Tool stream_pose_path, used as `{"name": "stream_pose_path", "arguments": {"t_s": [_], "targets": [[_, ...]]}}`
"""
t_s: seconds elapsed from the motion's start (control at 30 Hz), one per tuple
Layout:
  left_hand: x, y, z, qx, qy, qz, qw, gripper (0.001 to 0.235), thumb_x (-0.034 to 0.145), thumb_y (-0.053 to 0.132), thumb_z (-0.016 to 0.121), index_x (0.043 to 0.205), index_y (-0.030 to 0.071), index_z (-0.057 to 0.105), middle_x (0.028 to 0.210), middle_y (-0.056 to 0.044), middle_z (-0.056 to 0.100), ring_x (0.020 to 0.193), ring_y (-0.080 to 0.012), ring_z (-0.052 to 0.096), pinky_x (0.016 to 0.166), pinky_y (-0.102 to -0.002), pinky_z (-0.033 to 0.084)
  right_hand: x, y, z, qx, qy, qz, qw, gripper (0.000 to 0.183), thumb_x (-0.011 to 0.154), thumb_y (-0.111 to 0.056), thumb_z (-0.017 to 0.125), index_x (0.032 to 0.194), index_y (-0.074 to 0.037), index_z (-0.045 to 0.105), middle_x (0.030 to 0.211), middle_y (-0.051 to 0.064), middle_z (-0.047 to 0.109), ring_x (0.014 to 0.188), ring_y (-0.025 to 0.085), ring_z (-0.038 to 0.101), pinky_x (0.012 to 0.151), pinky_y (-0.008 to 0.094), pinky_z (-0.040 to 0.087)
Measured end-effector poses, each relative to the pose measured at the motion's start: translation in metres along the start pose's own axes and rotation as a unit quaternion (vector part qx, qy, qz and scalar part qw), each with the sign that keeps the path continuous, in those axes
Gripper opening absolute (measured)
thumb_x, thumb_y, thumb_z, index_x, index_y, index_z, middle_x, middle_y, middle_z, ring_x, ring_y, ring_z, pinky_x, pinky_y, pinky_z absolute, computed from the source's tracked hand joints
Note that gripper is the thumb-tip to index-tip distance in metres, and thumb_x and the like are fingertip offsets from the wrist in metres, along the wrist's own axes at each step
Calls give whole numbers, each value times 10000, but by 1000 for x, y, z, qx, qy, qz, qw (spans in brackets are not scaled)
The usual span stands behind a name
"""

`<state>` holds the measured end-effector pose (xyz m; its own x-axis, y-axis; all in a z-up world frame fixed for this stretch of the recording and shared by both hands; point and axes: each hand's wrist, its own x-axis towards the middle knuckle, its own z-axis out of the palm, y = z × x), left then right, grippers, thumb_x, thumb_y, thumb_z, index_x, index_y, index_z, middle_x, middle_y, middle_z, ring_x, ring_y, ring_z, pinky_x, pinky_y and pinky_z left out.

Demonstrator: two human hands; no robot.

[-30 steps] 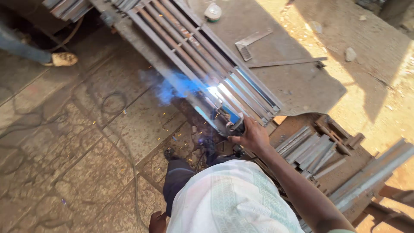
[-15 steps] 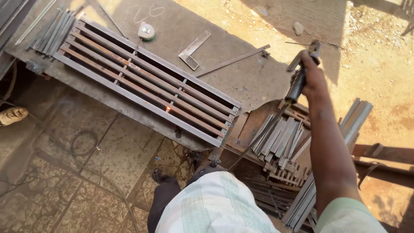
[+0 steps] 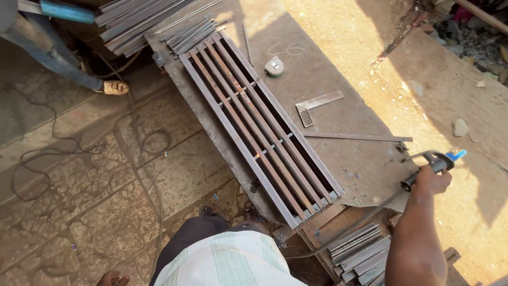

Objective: Welding metal rods and bars together to construct a gate or grille structure.

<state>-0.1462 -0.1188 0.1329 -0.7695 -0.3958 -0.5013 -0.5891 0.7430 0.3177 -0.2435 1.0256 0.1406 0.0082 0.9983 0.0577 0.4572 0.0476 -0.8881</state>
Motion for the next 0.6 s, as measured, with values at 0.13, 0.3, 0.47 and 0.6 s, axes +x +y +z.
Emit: {"name": "stream_pose_path", "arguments": {"t_s": [0.13,0.3,0.47,0.6], "targets": [[-18,-8,44,-34,101,40,993,573,764,305,860,1163,-48,650,873,-297,642,749,-388,712,718,-478,587,11,12,-4,-161,-36,-41,985,535,789,-137,786,1275,30,642,1236,257,606,1052,325,653,897,438,541],[3,12,49,69,-37,10,997,644,713,333,924,1222,25,678,1095,-255,727,1046,-348,761,935,-463,612,-83,-72,-41,-214,-65,-238,945,408,847,-161,808,1162,76,701,1263,264,548,1081,389,590,928,478,485],[20,183,-9,180,-70,-20,981,536,812,358,840,1297,211,668,1495,-79,512,1392,-304,510,1137,-466,442,-230,-171,-34,-126,-281,-184,933,545,934,-293,813,1343,34,662,1311,236,608,1061,309,653,887,428,536],[116,338,-32,153,-17,298,942,569,831,343,770,1305,97,576,1429,-150,507,1324,-347,498,1086,-481,445,-329,-238,-1,-127,-395,-219,883,510,897,-294,775,1314,-20,670,1252,161,702,999,266,714,819,406,578]]}}
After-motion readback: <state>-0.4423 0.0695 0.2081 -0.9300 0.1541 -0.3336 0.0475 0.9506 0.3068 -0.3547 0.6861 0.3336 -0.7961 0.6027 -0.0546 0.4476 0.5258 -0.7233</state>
